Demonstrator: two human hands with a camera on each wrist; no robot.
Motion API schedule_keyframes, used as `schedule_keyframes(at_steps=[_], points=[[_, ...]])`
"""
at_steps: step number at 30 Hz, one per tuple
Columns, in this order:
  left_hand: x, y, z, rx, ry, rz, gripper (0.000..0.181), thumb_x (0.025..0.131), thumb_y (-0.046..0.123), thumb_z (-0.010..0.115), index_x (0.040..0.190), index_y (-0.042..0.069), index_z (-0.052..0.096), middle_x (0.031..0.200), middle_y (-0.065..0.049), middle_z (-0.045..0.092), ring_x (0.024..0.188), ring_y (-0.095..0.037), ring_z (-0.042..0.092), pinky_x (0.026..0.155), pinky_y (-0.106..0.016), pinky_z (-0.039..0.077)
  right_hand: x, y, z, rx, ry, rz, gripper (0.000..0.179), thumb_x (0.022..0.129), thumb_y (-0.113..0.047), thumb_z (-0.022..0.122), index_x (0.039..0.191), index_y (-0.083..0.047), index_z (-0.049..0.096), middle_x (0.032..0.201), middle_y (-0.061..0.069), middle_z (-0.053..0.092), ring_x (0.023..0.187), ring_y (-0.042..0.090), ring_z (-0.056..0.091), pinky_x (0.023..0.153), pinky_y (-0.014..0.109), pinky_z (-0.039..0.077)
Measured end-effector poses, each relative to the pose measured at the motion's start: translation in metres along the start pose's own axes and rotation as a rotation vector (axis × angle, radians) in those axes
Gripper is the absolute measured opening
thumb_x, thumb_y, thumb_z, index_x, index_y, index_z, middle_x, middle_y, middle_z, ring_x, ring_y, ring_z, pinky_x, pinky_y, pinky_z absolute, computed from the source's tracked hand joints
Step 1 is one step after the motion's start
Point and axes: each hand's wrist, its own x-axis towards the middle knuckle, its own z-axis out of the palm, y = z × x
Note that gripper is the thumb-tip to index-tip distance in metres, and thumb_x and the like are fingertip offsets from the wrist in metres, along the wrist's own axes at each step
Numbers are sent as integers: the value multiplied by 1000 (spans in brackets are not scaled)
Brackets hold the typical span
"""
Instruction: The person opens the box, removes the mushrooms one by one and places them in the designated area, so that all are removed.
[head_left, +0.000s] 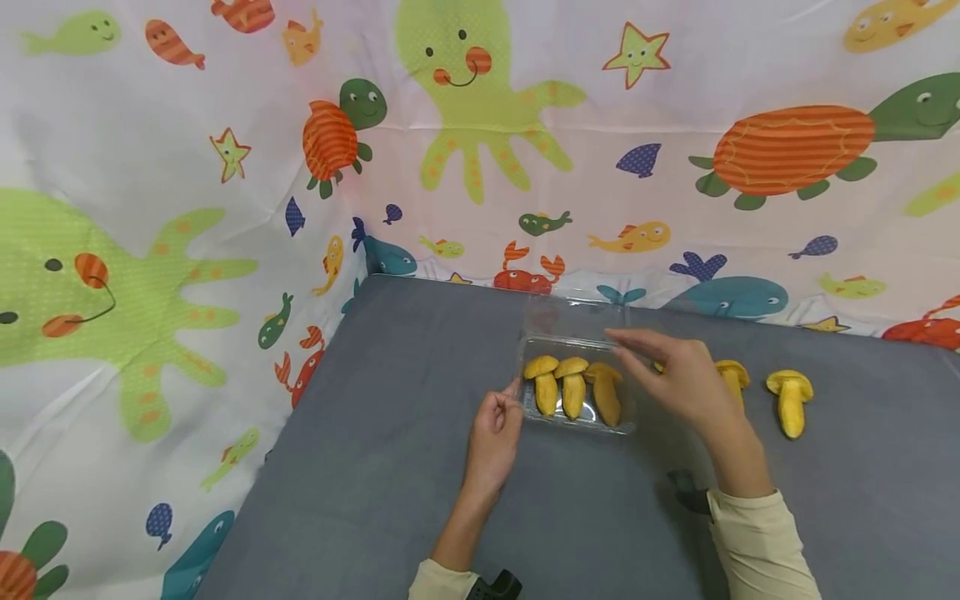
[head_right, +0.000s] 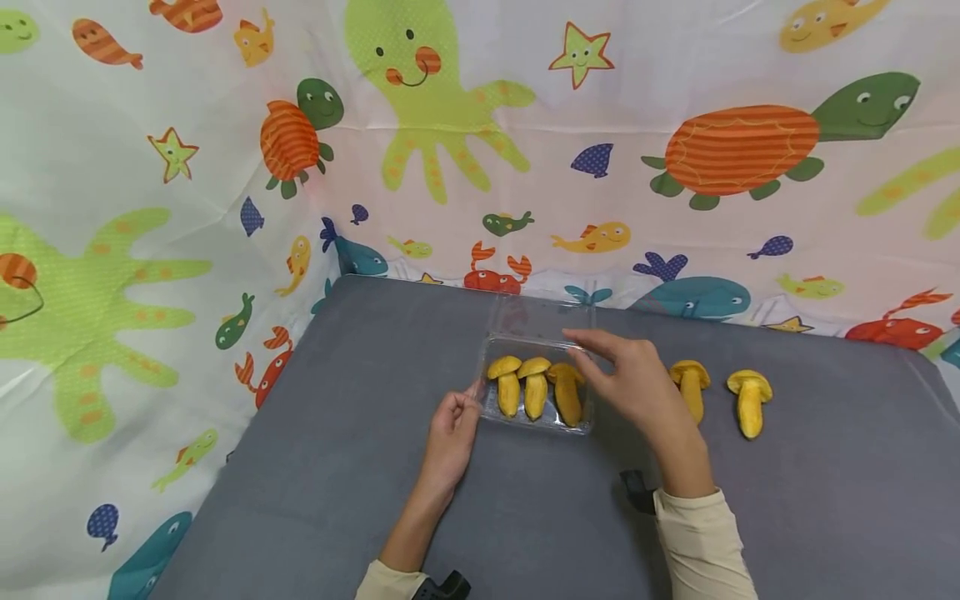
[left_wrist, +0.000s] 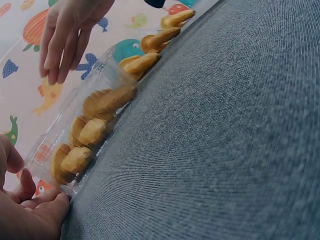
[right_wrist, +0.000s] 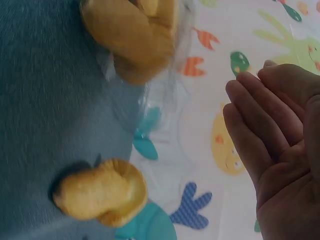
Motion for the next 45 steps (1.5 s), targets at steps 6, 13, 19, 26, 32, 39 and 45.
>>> schedule_keyframes(at_steps=[6,13,19,26,32,39,45], points=[[2,1,1,-2,-21,-6,16,107,2,50,91,0,50,153,-23,54,147,-31,46,117,-42,37,8,0,13,-24,-78,-58,41,95,-10,79,135,-12,72,120,11,78,86,24,77,77,50,62],[2,2,-1,22,-9,-24,16,107,5,51,91,5,50,154,-19,55,148,-26,45,114,-42,41,20,-11,31,14,-247,-31,43,97,-15,78,139,-12,70,121,11,77,47,5,37,55,27,42],[1,0,-2,57,-8,-13,16,106,6,52,90,4,50,153,-20,55,141,-28,51,98,-33,47,22,-16,49,-74,-351,-1,41,100,-20,75,140,-13,69,116,5,78,56,4,45,64,30,48],[1,-2,-3,67,-4,-5,16,104,6,53,89,6,50,152,-18,57,145,-25,48,104,-33,45,25,-16,67,-124,-353,-70,38,98,-17,77,136,-12,71,111,2,78,66,6,55,70,34,56],[1,0,-3,58,-3,-3,15,104,7,53,89,5,50,152,-19,56,138,-24,55,102,-33,47,28,-18,77,-182,-320,-132,38,97,-13,78,134,-11,72,119,6,78,80,12,69,80,43,61],[0,1,-4,67,-16,-10,15,104,5,53,90,4,49,153,-19,56,99,-18,56,79,-26,44,27,-19,84,-238,-287,-128,36,98,-13,76,134,-12,72,116,5,79,81,17,72,77,44,61],[1,0,-5,81,-11,-8,15,104,6,54,89,4,50,152,-17,57,97,-18,55,78,-25,43,25,-21,88,-274,-260,-103,34,98,-9,75,132,-12,71,110,6,79,74,17,68,74,45,61]])
